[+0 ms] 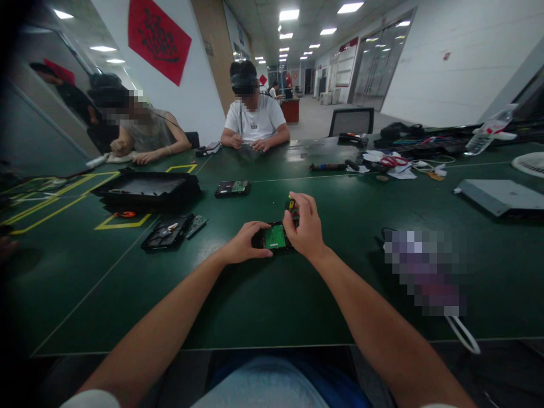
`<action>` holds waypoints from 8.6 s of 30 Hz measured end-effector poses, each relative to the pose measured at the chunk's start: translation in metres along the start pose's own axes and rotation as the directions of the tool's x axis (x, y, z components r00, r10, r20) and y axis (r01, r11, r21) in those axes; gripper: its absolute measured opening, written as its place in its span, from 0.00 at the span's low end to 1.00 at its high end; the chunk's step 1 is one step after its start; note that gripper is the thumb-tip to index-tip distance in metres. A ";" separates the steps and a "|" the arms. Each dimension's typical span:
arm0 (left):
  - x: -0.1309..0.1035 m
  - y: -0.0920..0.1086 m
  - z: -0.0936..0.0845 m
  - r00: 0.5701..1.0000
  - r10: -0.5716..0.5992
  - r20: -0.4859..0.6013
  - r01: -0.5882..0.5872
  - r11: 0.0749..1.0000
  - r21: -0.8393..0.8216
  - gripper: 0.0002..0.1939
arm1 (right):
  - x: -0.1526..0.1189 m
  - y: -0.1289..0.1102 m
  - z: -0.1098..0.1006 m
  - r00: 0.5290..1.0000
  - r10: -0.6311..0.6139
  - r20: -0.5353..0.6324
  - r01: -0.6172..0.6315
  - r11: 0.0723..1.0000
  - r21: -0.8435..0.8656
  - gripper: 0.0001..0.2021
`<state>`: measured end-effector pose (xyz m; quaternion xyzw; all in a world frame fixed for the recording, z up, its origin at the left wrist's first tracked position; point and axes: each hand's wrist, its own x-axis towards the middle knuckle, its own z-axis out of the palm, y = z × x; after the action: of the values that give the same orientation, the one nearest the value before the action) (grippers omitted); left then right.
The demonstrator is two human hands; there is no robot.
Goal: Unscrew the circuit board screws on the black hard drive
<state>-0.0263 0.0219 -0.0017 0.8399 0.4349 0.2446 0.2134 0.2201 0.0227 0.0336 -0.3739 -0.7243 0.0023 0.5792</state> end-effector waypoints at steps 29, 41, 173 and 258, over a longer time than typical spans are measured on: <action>0.000 0.003 -0.001 1.000 -0.001 0.009 0.001 1.000 0.003 0.43 | 0.000 0.000 0.001 1.000 0.007 -0.017 -0.008 0.999 -0.042 0.25; 0.000 0.004 -0.002 1.000 0.004 0.003 -0.004 1.000 0.011 0.43 | -0.001 0.002 0.002 1.000 0.012 0.017 -0.012 1.000 -0.027 0.26; -0.001 0.008 0.011 0.989 -0.010 -0.149 0.020 0.997 0.068 0.41 | -0.002 0.008 0.003 0.998 0.068 -0.017 -0.069 0.997 -0.029 0.26; 0.007 -0.009 0.013 0.972 -0.047 -0.228 0.056 0.998 0.033 0.10 | -0.004 0.011 0.005 0.993 0.101 0.056 -0.102 0.995 0.006 0.32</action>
<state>-0.0206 0.0312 -0.0156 0.7990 0.4826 0.3250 0.1519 0.2219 0.0304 0.0235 -0.4076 -0.7201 0.0453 0.5597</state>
